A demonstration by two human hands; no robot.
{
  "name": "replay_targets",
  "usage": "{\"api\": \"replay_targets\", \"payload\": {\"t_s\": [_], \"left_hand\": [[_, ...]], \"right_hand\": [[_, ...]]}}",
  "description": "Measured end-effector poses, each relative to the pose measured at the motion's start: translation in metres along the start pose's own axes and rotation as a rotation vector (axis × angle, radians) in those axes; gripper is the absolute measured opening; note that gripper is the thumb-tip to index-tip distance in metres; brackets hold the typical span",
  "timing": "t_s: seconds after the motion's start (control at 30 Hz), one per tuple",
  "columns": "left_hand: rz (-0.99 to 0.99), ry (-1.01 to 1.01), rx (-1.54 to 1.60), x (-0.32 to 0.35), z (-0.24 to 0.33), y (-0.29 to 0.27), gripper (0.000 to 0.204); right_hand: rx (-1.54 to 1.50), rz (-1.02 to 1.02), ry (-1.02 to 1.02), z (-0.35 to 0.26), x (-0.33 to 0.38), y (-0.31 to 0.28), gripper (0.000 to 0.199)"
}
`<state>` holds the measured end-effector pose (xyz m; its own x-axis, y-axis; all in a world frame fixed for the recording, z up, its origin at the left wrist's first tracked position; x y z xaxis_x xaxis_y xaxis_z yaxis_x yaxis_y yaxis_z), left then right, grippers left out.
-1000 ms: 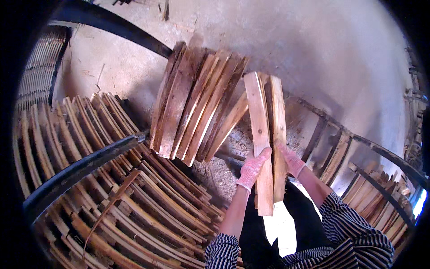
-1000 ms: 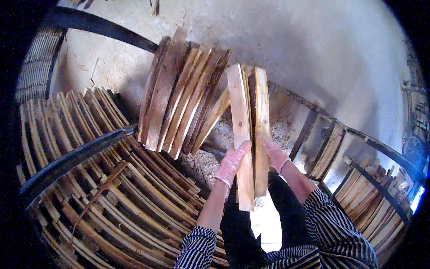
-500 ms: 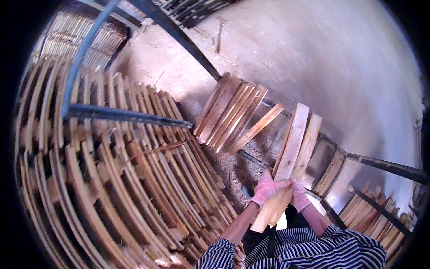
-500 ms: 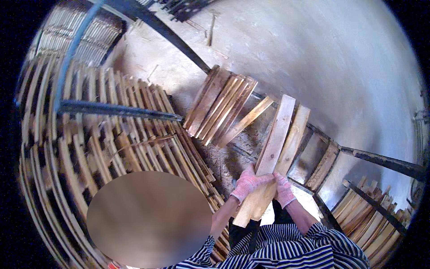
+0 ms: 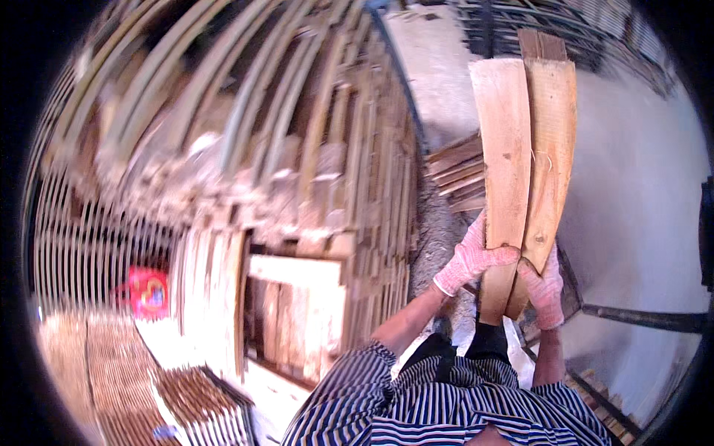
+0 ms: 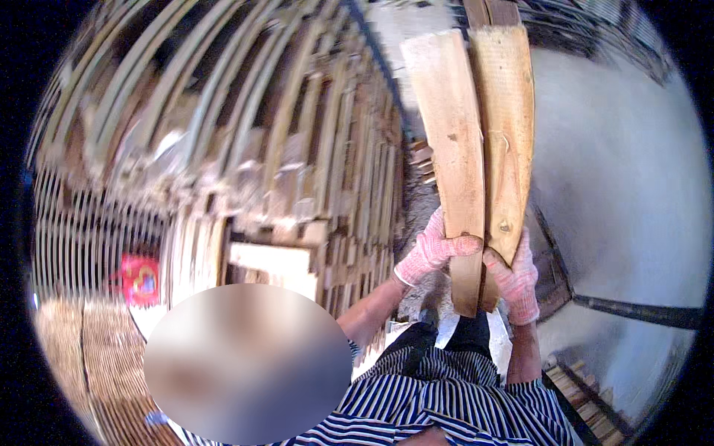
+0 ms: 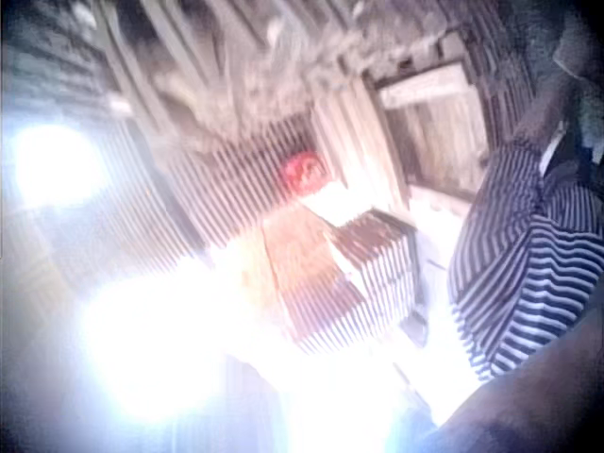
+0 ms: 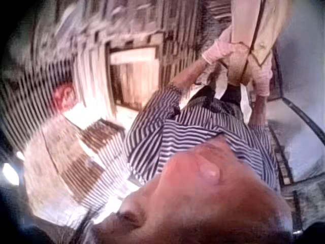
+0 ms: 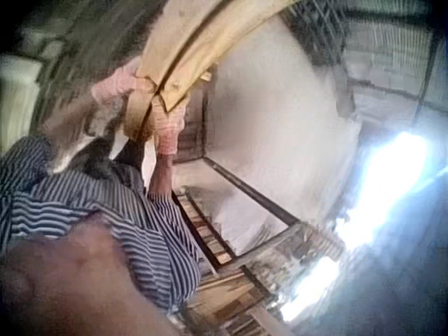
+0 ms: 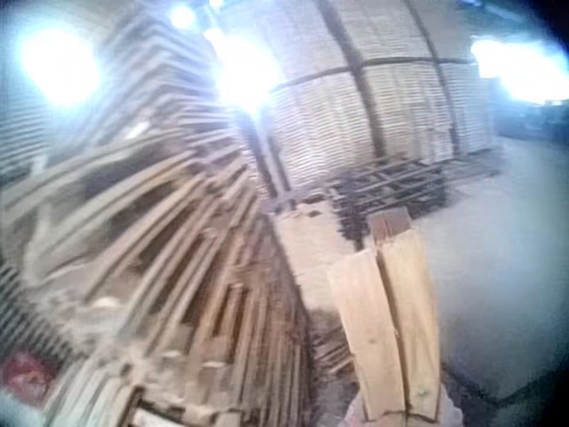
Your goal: The person repeatedly picks up bundles of wooden planks from a large pile and stacks them onto a metal rack. They handle the wood by hand, arranging the planks in layers to build up the stack.
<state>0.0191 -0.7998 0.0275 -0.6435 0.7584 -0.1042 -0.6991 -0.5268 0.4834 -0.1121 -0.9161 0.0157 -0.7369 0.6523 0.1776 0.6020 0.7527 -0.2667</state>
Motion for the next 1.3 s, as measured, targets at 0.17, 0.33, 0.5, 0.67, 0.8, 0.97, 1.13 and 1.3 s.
{"api": "replay_targets", "payload": {"t_s": [0.17,0.33,0.5,0.67,0.8,0.97,1.13,1.3], "left_hand": [[0.242,0.069,-0.127,0.110,0.076,-0.017,0.092],[0.584,0.158,0.080,0.224,0.085,-0.037,0.077],[0.861,0.293,0.252,0.311,0.092,-0.057,0.063],[1.142,0.182,0.151,0.390,0.118,-0.077,0.054],[1.047,0.284,0.146,0.427,0.159,-0.092,0.070],[0.960,0.401,0.109,0.490,0.224,-0.155,0.071],[0.851,0.466,0.049,0.554,0.293,-0.255,0.061],[0.681,0.311,0.123,0.598,0.331,-0.339,0.071]], "right_hand": [[0.049,-0.274,-0.423,-0.113,0.065,0.051,0.121],[0.301,-0.653,-0.357,-0.110,0.121,0.113,0.116],[0.066,-0.973,-0.379,-0.080,0.170,0.175,0.099],[-0.073,-1.112,-0.139,-0.041,0.203,0.226,0.092],[-0.358,-1.173,0.083,-0.049,0.231,0.263,0.079],[-0.414,-1.070,0.304,-0.055,0.264,0.339,0.060],[-0.304,-0.712,0.229,-0.067,0.301,0.409,0.070],[0.691,-0.139,-0.204,-0.102,0.344,0.444,0.076]]}}
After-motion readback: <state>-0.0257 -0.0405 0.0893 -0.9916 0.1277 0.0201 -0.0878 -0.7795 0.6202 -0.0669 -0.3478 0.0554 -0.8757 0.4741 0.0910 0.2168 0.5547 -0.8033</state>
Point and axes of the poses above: each hand's wrist, its own x-axis away from the middle knuckle, its own y-axis out of the palm, z = x × y, the point moved 10 cm from there along -x, towards the middle knuckle, and after that the axes turned 7 degrees about y, right-handed, at the moved point
